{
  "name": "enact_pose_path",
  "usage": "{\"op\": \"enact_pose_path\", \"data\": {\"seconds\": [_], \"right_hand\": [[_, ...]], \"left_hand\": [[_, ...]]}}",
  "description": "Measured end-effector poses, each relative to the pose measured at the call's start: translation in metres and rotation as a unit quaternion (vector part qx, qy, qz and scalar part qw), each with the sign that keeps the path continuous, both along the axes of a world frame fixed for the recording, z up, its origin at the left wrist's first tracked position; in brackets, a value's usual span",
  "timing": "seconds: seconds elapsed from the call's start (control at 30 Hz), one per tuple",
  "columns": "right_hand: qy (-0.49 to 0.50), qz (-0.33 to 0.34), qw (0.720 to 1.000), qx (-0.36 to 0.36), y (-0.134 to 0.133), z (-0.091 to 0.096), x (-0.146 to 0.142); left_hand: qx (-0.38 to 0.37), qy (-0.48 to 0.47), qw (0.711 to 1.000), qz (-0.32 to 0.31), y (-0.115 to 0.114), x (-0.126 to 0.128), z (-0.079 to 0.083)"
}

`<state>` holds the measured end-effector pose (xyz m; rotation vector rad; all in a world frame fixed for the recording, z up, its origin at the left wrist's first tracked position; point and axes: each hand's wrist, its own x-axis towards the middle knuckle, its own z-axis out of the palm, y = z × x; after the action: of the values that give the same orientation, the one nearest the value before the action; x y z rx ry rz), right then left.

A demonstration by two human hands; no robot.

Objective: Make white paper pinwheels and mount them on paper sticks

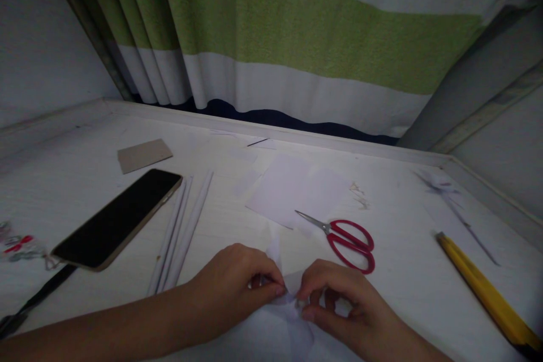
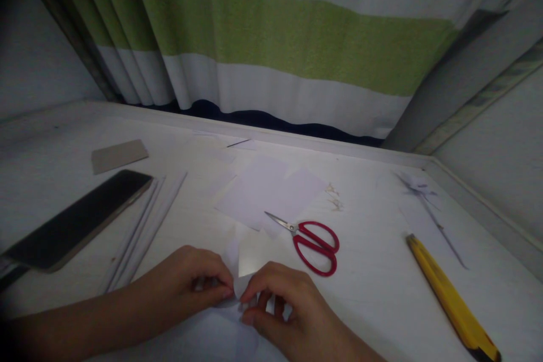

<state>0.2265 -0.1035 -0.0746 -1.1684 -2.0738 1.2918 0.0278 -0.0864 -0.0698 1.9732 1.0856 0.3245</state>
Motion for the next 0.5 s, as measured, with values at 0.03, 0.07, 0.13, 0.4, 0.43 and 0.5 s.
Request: {"op": "enact_pose_path", "data": {"seconds": [0.03,0.07,0.13,0.4,0.43,0.5], "right_hand": [[0.002,0.001,1.0,-0.001,0.0,0.0,0.0],[0.004,0.002,1.0,-0.002,-0.001,-0.001,0.0],[0.007,0.007,1.0,-0.002,-0.001,-0.002,0.0],[-0.001,-0.022,1.0,-0.019,0.0,-0.005,-0.001],[-0.003,-0.023,0.999,-0.022,-0.001,-0.006,-0.001],[-0.004,-0.024,0.999,-0.024,-0.001,-0.008,-0.001]], "left_hand": [[-0.003,-0.001,1.0,0.004,0.0,0.0,-0.001],[-0.009,-0.005,1.0,0.008,0.0,0.0,-0.002],[-0.035,-0.018,0.999,0.015,0.001,-0.001,-0.004],[-0.119,-0.041,0.992,-0.033,0.005,-0.011,0.0],[-0.123,-0.044,0.991,-0.041,0.006,-0.013,0.002],[-0.135,-0.05,0.988,-0.049,0.007,-0.015,0.005]]}}
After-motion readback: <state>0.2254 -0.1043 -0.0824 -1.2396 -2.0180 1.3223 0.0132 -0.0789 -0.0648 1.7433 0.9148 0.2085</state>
